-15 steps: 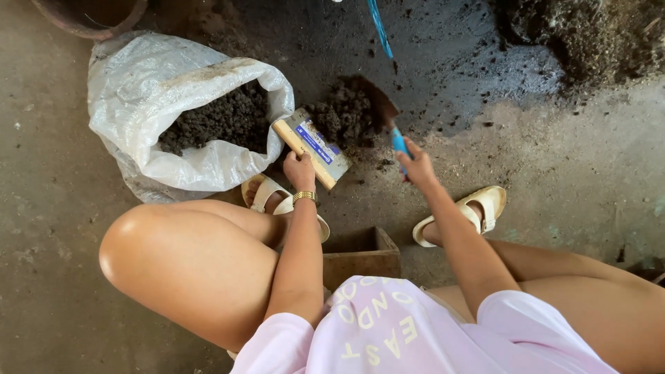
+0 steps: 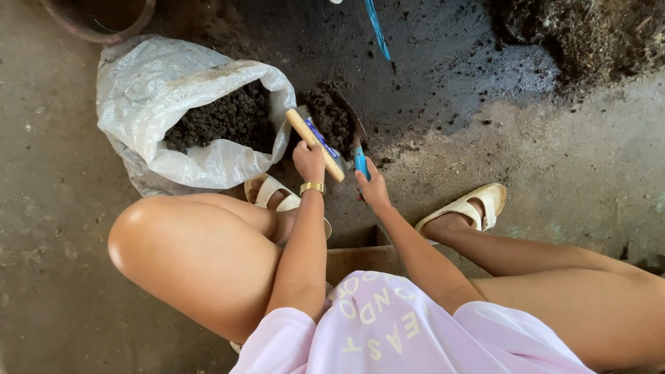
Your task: Scooping soil from a pile into a plastic sack using a hand trowel and a brush.
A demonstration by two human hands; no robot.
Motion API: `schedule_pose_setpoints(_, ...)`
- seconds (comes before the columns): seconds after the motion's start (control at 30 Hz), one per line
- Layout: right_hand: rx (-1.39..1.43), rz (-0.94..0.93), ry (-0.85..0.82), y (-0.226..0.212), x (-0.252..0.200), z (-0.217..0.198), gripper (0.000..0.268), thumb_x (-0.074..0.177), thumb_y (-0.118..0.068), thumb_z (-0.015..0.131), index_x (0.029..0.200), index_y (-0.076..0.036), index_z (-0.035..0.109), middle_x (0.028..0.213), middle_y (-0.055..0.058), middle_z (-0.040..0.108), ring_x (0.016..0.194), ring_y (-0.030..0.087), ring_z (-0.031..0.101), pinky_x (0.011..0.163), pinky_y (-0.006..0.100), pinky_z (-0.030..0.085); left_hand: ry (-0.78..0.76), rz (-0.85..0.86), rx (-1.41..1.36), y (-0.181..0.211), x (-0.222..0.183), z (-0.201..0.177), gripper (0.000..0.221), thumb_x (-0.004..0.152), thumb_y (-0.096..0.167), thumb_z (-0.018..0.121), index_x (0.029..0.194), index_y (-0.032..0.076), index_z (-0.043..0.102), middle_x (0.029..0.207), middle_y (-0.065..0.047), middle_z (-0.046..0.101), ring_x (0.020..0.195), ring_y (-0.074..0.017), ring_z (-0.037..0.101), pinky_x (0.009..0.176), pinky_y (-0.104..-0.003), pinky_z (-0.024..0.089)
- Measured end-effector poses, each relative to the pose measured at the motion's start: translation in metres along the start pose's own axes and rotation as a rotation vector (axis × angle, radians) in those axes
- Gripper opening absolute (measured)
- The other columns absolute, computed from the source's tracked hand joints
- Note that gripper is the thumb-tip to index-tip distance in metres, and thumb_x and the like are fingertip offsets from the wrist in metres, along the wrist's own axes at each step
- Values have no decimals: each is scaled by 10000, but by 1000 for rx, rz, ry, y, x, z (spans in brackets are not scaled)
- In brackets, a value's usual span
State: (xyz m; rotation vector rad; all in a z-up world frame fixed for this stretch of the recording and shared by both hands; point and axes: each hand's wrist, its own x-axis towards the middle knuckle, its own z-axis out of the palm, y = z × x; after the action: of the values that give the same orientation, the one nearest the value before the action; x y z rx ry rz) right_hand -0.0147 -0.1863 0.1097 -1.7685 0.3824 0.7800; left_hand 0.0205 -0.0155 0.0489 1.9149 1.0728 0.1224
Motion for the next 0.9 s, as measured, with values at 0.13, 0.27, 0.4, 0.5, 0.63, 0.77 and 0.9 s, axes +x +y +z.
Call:
schedule_pose_setpoints(0.13,43,-7,3,4,3,2,606,1099,-257,509,1607,-16,286,756,154,662,524,202,663,388,300,498,-35,79,173,35,-14,5,190,835,122,658,911,-46,704,838,-240,695,843,-445,720,758,-521,600)
schedule_pose_setpoints(0.27,177,25,47,9,5,14,629,1061,-247,570,1594,-24,319,718,215,655,484,266,653,325,319,472,-89,156,376,71,-32,16,174,828,126,719,935,-10,701,910,-153,664,800,-381,746,713,-481,633)
schedule_pose_setpoints(0.4,252,63,94,14,12,23,575,1055,-236,571,1562,-29,396,822,261,673,458,287,647,312,371,482,-111,254,507,96,-48,13,193,848,92,731,981,-40,689,938,-134,631,769,-330,743,663,-420,647)
schedule_pose_setpoints(0.5,353,127,81,1,7,22,616,1033,-299,613,1560,-51,410,763,244,652,448,276,632,319,360,490,-172,362,665,88,-44,16,240,873,101,740,1030,-65,667,955,-120,598,760,-258,735,638,-366,661)
schedule_pose_setpoints(0.63,513,215,17,6,26,-9,649,982,-344,638,1549,-105,432,760,190,600,491,234,608,341,293,405,-69,349,435,74,-30,-5,177,812,74,731,942,-37,684,923,-153,629,790,-382,733,672,-492,640)
schedule_pose_setpoints(0.77,617,334,-89,20,40,-47,579,1001,-366,624,1484,-110,433,780,138,603,516,165,566,391,258,367,4,86,110,48,-21,-41,161,825,116,615,883,-19,682,864,-233,667,861,-476,708,752,-551,599)
schedule_pose_setpoints(0.9,574,327,-137,16,39,-68,519,1050,-346,586,1470,-85,430,809,138,629,531,168,571,413,265,366,58,-62,-24,-5,-21,-30,196,775,170,642,850,-6,681,848,-213,691,892,-430,719,763,-496,605)
